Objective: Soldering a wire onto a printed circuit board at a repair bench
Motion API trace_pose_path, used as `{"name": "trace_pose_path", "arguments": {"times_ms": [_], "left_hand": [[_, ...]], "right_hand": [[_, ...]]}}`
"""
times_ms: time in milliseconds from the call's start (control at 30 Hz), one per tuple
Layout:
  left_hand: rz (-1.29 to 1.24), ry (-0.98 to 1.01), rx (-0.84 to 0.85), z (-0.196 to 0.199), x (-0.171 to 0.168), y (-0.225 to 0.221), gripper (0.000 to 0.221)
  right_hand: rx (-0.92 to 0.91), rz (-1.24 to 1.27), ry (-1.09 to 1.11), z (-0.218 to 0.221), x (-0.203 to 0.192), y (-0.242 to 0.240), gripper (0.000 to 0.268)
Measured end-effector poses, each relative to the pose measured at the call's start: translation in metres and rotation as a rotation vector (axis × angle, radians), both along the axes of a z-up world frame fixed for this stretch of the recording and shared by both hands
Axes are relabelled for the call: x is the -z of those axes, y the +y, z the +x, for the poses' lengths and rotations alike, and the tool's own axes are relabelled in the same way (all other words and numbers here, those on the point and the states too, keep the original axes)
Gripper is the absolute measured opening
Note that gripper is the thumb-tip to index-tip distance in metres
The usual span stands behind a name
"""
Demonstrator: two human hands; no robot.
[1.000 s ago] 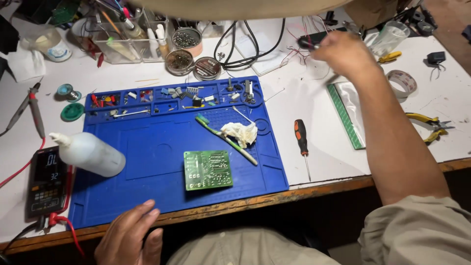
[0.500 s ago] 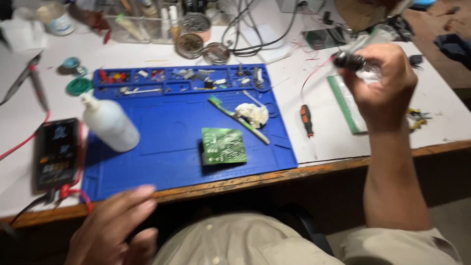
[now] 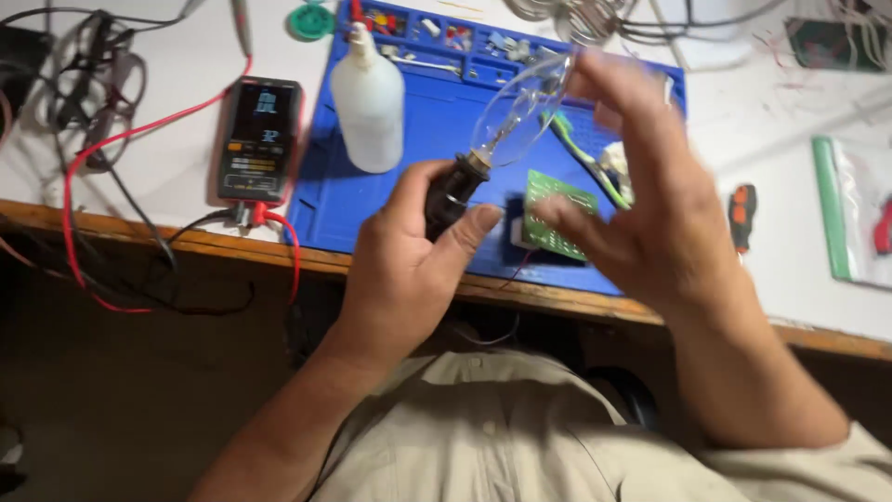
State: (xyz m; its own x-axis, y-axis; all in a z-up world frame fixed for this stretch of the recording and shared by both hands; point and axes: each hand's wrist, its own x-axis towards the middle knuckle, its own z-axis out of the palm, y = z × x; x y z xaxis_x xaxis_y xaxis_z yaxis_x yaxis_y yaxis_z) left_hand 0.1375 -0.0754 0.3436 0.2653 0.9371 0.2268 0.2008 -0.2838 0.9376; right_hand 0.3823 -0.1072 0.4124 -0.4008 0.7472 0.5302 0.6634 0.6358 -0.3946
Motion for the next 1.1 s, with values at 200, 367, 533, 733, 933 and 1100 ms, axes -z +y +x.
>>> {"name": "trace_pose_path", "arguments": {"times_ms": [200,367,533,733,933,1100], "left_hand": [[-0.089,0.427,-0.029,0.02,0.045,0.059,0.041],[0.363,0.876,-0.277,0.038,0.089,0.069,0.051],[0.554,0.786,-0.21,0.013,0.031,0.032,0.072],[0.472,0.754,-0.079,0.05,0.038,0.028,0.038],[0.504,1.05,-0.346,0.116,0.094,0.09,0.011],[0.493,0.973,-0.215,0.107,0.094,0.088,0.013]], "right_hand": [[0.278,-0.288,-0.143,0.026,0.034,-0.018,0.082],[0.283,-0.611,-0.299,0.057,0.074,-0.013,0.115],[0.22,-0.533,-0.296,0.072,0.074,-0.003,0.119],[0.219,-0.681,-0.24,0.083,0.061,0.002,0.119],[0.408,-0.485,-0.039,0.074,0.042,-0.021,0.084],[0.307,-0.414,0.026,0.054,0.042,-0.013,0.063]]}}
